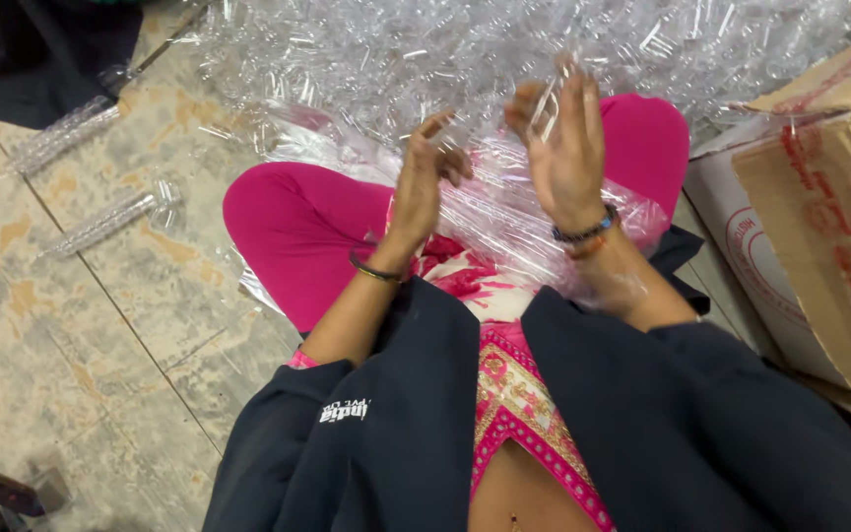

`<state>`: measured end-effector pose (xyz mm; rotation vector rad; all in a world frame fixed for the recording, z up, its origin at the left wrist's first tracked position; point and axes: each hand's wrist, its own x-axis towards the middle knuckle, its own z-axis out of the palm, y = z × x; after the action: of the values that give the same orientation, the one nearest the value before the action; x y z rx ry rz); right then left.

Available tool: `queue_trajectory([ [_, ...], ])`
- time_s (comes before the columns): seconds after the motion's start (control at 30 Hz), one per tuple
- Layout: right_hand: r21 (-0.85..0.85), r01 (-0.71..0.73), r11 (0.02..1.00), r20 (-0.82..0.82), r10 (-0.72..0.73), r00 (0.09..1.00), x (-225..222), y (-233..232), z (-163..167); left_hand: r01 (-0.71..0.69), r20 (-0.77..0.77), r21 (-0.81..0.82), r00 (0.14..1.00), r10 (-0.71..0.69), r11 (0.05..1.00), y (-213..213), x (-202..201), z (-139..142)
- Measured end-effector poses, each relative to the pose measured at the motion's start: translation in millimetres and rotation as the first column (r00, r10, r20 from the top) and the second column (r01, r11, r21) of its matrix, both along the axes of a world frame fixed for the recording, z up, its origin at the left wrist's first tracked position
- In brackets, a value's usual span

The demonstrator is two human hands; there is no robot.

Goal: The person sits on the floor and repeatedly pulls apart sections of bubble wrap by hand, separating the plastic film from the air-filled tubes. The separated pieces are placed into a pile on the floor.

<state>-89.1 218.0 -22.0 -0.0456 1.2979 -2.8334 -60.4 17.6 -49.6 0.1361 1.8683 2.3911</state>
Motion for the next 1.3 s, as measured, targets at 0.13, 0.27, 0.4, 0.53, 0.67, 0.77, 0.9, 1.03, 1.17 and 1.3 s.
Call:
queue_trajectory([
  [0.13, 0.172, -0.028, 0.985, 0.067, 0.017, 0.998, 12, -40, -12, -0.080, -0.140, -0.159, 0.989, 0.058, 0.984, 28, 21, -2],
  [0.27, 0.335, -0.061, 0.940, -0.222, 0.142, 0.965, 45, -72, -27, -0.278, -0.212, -0.180, 0.948, 0.239, 0.943, 29, 22, 0],
  [0.4, 0.574, 0.019, 0.818, -0.251, 0.154, 0.956, 46, -61, -39, -0.437, -0.450, -0.506, 0.869, 0.204, 0.744, 22, 17, 7],
  [0.53, 0.645, 0.044, 0.763, -0.350, 0.244, 0.904, 45, -41, -45, -0.134, -0.133, -0.029, 0.983, 0.129, 0.991, 18, 7, 18],
  [0.67, 0.433, -0.297, 0.851, -0.142, 0.389, 0.910, 52, -29, -40, 0.036, 0.052, 0.076, 0.998, -0.040, 0.996, 8, 2, 21],
  [0.77, 0.201, -0.461, 0.864, -0.090, 0.485, 0.870, 56, -23, -31, 0.159, 0.058, 0.269, 0.982, -0.181, 0.950, 2, 6, 11],
  [0.9, 0.754, -0.209, 0.623, -0.077, 0.400, 0.913, 55, -30, -22, 0.100, 0.135, 0.157, 0.983, -0.122, 0.983, 15, 13, -10],
  [1.03, 0.893, -0.021, 0.450, -0.197, 0.431, 0.880, 45, -31, -23, -0.037, -0.093, -0.235, 0.996, 0.016, 0.971, -2, 0, -24],
  [1.17, 0.893, 0.034, 0.450, -0.214, 0.357, 0.909, 25, -7, -30, -0.371, -0.269, -0.526, 0.926, 0.264, 0.766, -127, -52, -36],
  [1.3, 0.851, -0.064, 0.522, -0.091, 0.265, 0.960, 7, 36, -29, -0.732, -0.646, -0.678, 0.555, 0.524, -0.061, -297, -96, -60],
])
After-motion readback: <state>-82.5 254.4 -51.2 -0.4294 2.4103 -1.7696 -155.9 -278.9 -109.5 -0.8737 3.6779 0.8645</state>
